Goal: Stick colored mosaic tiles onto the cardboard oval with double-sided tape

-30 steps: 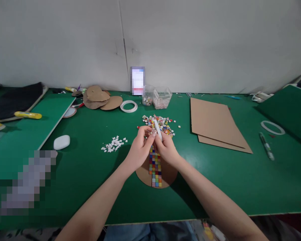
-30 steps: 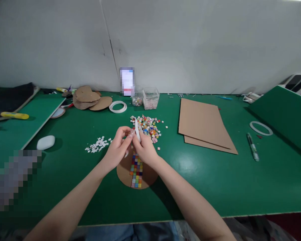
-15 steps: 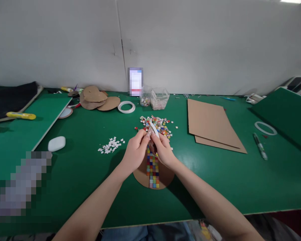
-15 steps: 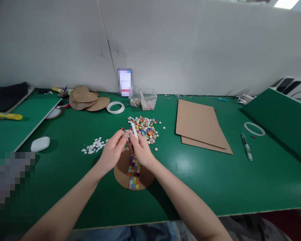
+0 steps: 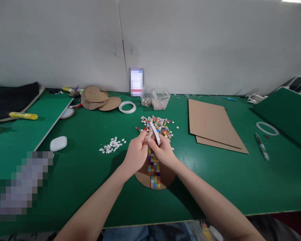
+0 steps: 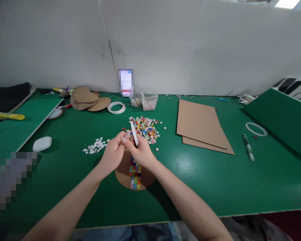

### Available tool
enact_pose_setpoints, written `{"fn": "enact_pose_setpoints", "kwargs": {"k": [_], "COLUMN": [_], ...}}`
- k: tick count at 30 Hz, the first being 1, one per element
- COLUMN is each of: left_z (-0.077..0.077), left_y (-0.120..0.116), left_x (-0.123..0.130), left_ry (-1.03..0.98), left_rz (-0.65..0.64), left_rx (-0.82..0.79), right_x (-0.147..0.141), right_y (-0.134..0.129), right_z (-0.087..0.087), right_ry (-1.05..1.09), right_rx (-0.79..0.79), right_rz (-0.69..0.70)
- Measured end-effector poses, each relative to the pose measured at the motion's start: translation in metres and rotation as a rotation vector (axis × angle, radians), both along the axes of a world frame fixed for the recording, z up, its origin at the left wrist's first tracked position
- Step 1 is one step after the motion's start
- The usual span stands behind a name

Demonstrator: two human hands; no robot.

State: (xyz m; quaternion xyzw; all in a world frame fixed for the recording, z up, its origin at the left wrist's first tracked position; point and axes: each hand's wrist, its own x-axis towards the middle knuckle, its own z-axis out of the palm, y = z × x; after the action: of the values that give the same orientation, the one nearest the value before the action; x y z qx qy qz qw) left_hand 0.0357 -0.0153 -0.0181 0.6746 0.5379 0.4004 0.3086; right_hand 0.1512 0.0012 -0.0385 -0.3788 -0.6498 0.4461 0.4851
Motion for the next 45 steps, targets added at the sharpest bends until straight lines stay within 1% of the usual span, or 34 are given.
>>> {"fn": "enact_pose_setpoints", "kwargs": {"k": [2,4,9,12,14,16,18,20,23,25,28,33,37,40,42,45], "left_z": [-0.002,-0.005,-0.007,-0.005,-0.003,-0.003,-0.004,-0.006,-0.008,-0.009,-0.01,-0.009,-0.007,-0.005,-0.005,-0.004], "left_y": [0.001,0.001,0.002,0.002,0.002,0.003,0.003,0.002,0.001,0.0,-0.001,-0.001,-0.002,-0.002,-0.001,-0.001], "left_x": [0.0,0.0,-0.002,-0.004,-0.005,-0.006,-0.004,-0.001,0.002,0.002,0.002,0.004,0.004,0.003,0.001,-0.002], "left_ry": [0.014,0.028,0.027,-0.038,-0.111,-0.183,-0.243,-0.277,-0.249,-0.202,-0.181,-0.277,-0.264,-0.211,-0.159,-0.096], "left_rz": [0.013,0.027,0.01,-0.057,-0.12,-0.155,-0.147,-0.108,-0.05,-0.047,-0.082,-0.1,-0.133,-0.152,-0.165,-0.179], "left_rx": [-0.003,0.0,-0.006,-0.035,-0.065,-0.099,-0.124,-0.132,-0.106,-0.069,-0.039,-0.075,-0.048,-0.05,-0.046,-0.007], "right_x": [0.0,0.0,0.002,0.004,0.006,0.008,0.008,0.009,0.01,0.011,0.01,0.009,0.009,0.009,0.009,0.009], "right_y": [0.001,0.001,-0.001,-0.002,-0.002,-0.002,-0.001,0.0,0.003,0.003,0.003,0.004,0.007,0.007,0.007,0.007], "right_z": [0.0,0.0,0.002,0.002,0.002,0.001,-0.001,-0.003,-0.005,-0.005,-0.005,-0.006,-0.005,-0.003,-0.003,-0.005], "right_ry": [-0.033,-0.022,-0.013,-0.026,-0.032,-0.035,-0.032,-0.032,-0.054,-0.063,-0.027,0.078,0.191,0.297,0.347,0.372], "right_rx": [0.025,0.02,0.023,0.046,0.061,0.061,0.048,0.045,0.073,0.079,0.036,-0.071,-0.169,-0.267,-0.3,-0.302], "right_rz": [-0.001,0.028,0.073,0.087,0.105,0.118,0.119,0.103,0.058,0.041,0.038,0.03,0.143,0.226,0.242,0.249]}}
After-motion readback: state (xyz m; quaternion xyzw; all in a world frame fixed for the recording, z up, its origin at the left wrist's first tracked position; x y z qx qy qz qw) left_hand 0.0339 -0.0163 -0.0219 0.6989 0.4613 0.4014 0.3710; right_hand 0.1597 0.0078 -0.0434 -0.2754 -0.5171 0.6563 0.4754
